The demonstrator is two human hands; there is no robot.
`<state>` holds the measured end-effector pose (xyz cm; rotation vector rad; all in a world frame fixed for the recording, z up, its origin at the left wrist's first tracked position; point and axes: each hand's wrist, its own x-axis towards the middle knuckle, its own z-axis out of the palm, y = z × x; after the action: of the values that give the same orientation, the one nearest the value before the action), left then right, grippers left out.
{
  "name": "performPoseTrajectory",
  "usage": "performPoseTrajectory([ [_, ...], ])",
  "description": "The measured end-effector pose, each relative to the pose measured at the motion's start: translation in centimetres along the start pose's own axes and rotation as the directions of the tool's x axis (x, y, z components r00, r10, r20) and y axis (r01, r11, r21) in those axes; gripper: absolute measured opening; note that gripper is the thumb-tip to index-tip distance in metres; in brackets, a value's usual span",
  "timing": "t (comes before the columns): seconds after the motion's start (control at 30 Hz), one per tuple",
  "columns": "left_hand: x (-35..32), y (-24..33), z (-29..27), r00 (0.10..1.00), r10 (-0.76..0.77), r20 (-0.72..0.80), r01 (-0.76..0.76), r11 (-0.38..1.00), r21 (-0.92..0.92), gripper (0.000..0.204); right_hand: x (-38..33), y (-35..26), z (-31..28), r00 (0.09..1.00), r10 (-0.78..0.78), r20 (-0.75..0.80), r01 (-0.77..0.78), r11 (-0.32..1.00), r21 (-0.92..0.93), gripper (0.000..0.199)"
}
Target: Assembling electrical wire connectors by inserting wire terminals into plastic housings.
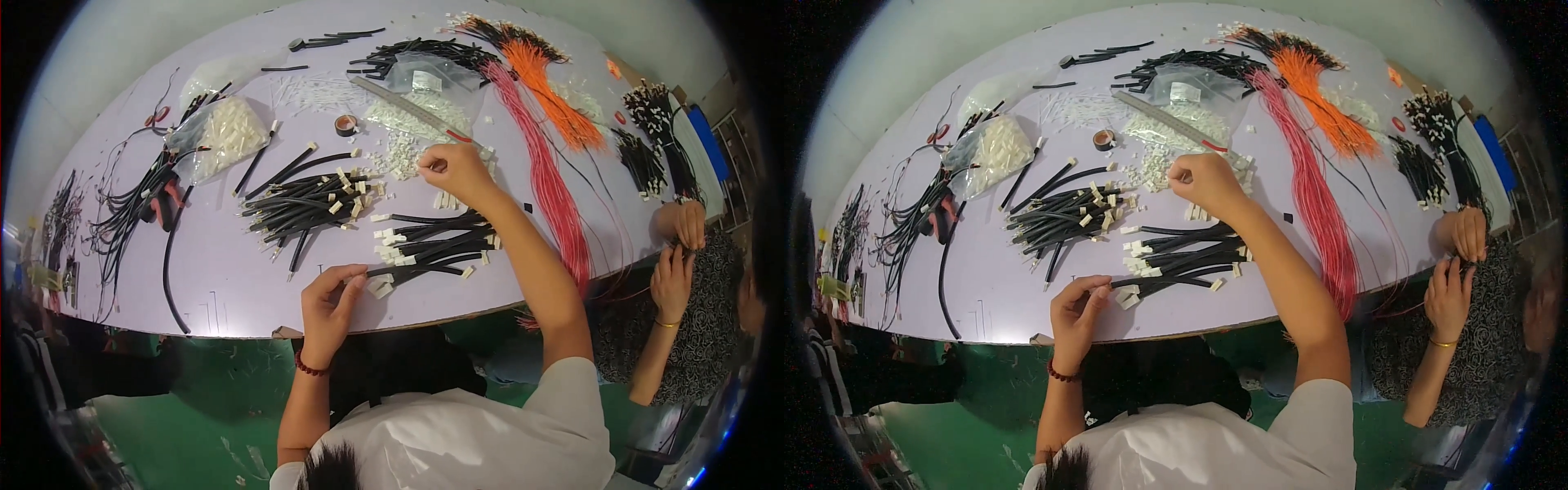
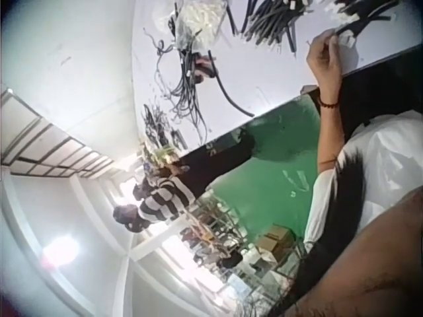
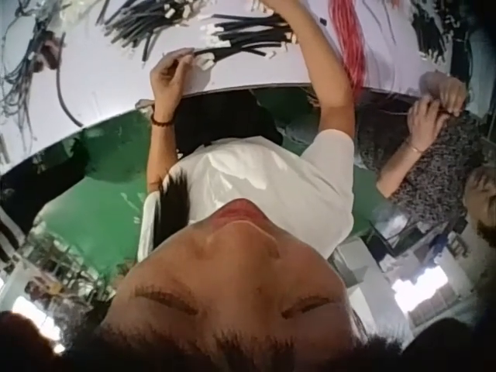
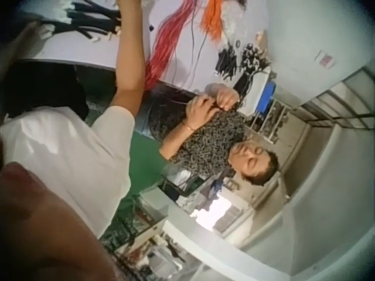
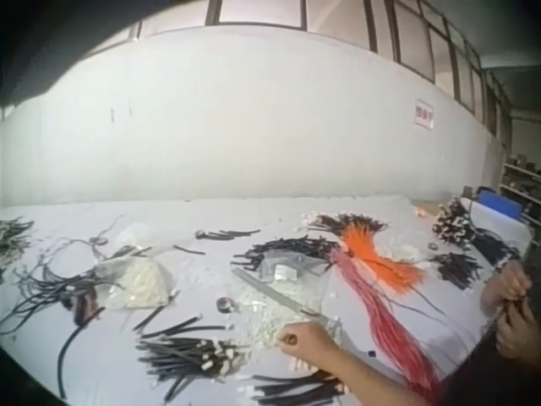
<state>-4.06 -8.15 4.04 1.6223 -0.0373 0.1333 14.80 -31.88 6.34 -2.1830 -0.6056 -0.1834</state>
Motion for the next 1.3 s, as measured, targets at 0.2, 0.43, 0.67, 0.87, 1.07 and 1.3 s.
performPoseTrajectory([
  [0.2, -0.1, -0.1, -0.1, 1.000, -0.007, 0.008, 0.007, 1.000, -0.010, 0.016, -0.2, -0.2, 0.2, 0.998, 0.057, 0.031, -0.055, 0.997, -0.049, 0.009],
  [0.43, -0.1, -0.4, -0.2, 0.999, -0.054, 0.006, 0.054, 0.995, -0.088, 0.016, -1.5, -1.1, -0.3, 0.985, 0.094, 0.143, -0.139, 0.926, 0.350, 0.010],
  [0.67, -0.1, -0.1, -0.3, 0.999, -0.039, 0.012, 0.040, 0.996, -0.075, 0.017, -1.5, -2.9, -0.1, 0.997, 0.006, 0.073, 0.001, 0.996, -0.094, 0.010],
  [0.87, -0.3, 0.4, -0.2, 0.999, -0.031, 0.012, 0.032, 0.995, -0.099, 0.018, 1.3, -2.9, 3.4, 0.976, -0.178, 0.128, 0.208, 0.934, -0.291, 0.013],
  [1.07, -0.7, 0.0, -0.2, 1.000, -0.029, 0.013, 0.030, 0.996, -0.084, 0.018, 1.7, -3.4, 3.5, 0.962, -0.144, 0.234, 0.219, 0.917, -0.335, 0.018],
  [1.3, -0.4, 0.6, -0.4, 0.997, -0.080, -0.009, 0.079, 0.989, -0.124, 0.021, 1.5, -2.8, 4.3, 0.934, -0.246, 0.259, 0.330, 0.871, -0.364, 0.016],
])
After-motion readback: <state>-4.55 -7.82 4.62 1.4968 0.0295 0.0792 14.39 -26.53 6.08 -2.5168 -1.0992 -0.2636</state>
